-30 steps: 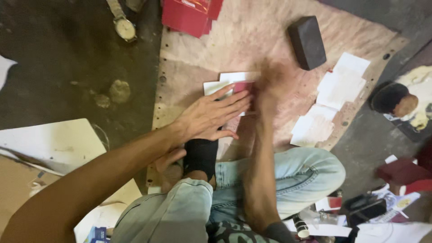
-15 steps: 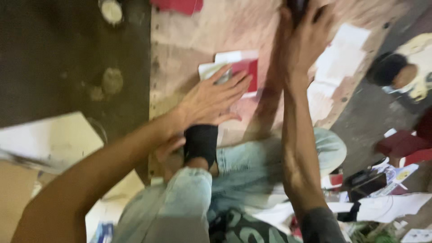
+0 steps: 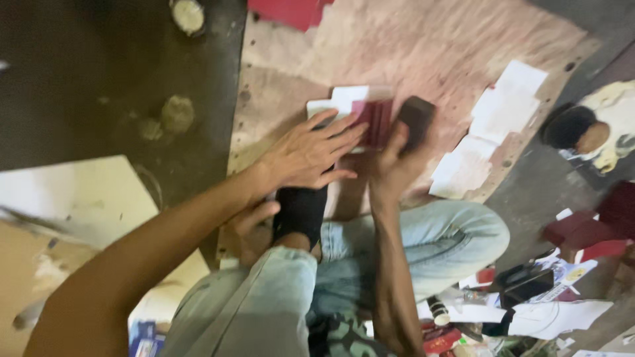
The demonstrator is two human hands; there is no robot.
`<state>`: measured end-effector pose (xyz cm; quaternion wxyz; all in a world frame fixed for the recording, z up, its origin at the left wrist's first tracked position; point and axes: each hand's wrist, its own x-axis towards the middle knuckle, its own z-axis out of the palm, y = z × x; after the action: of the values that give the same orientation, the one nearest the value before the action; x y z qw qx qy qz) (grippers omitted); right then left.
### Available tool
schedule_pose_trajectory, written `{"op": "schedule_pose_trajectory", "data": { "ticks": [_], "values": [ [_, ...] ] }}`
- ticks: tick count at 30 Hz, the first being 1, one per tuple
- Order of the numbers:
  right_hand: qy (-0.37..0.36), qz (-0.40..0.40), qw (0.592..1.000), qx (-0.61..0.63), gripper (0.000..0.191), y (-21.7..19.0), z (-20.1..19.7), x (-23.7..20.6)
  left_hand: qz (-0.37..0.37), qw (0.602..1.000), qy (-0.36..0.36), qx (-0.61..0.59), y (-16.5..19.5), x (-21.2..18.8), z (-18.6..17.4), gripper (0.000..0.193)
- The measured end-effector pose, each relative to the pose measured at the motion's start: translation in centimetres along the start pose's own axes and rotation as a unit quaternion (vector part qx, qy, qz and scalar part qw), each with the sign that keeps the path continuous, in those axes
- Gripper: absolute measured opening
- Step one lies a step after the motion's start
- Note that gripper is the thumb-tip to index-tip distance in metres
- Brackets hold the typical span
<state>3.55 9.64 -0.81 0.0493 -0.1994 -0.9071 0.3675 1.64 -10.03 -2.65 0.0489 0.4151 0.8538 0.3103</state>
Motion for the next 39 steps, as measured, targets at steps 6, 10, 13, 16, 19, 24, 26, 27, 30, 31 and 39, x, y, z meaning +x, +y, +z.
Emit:
{"op": "schedule_pose_trajectory", "data": {
  "ticks": [6, 10, 13, 16, 19, 24, 26, 27, 30, 31, 39],
  "values": [
    [-0.059, 0.022, 0.99, 0.13, 0.053, -1.1, 0.2, 0.9, -0.004, 1.0, 0.004, -0.027, -0.1, -0.3, -0.4, 0.065],
    [-0.074, -0.103, 0.982, -0.142, 0.057, -1.9, 0.6, 0.0, -0.006, 0.999, -0.023, -0.049, -0.1, -0.9, -1.2, 0.06],
    [-0.103, -0.037, 0.994, 0.015, 0.054, -2.4, 0.0, 0.5, -0.02, 0.999, 0.025, -0.016, 0.2, -1.7, -1.0, 0.064],
    [-0.064, -0.139, 0.987, 0.044, 0.054, -2.4, -1.0, 0.1, -0.072, 0.996, 0.007, -0.048, 1.0, -2.3, -1.1, 0.051],
    [-0.093, -0.305, 0.929, -0.19, 0.065, -2.1, -1.7, 0.7, -0.128, 0.988, 0.065, -0.058, 2.2, -1.8, -1.2, 0.057],
    [-0.066, -0.26, 0.933, -0.238, 0.051, -1.2, -3.0, 4.5, -0.261, 0.947, 0.088, -0.168, 5.4, 1.3, -0.9, 0.077],
    [-0.003, -0.3, 0.935, -0.189, 0.043, -0.8, -3.9, 5.3, -0.322, 0.892, 0.1, -0.3, 6.5, 2.5, -0.9, 0.083],
    [-0.014, -0.249, 0.958, -0.14, 0.04, -0.6, -4.2, 5.0, -0.346, 0.861, 0.115, -0.353, 6.7, 3.2, -0.9, 0.086],
    [-0.079, -0.144, 0.986, -0.026, 0.034, -0.2, -4.3, 3.1, -0.343, 0.828, 0.101, -0.433, 6.4, 5.6, -1.2, 0.094],
    [-0.126, -0.149, 0.981, -0.02, 0.035, 0.0, -4.2, 2.6, -0.334, 0.825, 0.087, -0.448, 6.1, 6.5, -1.4, 0.096],
    [-0.272, 0.086, 0.94, 0.186, 0.035, 1.0, -6.8, -0.4, -0.046, 0.996, 0.066, -0.037, 2.6, 5.0, -6.6, 0.055]
  ]
}}
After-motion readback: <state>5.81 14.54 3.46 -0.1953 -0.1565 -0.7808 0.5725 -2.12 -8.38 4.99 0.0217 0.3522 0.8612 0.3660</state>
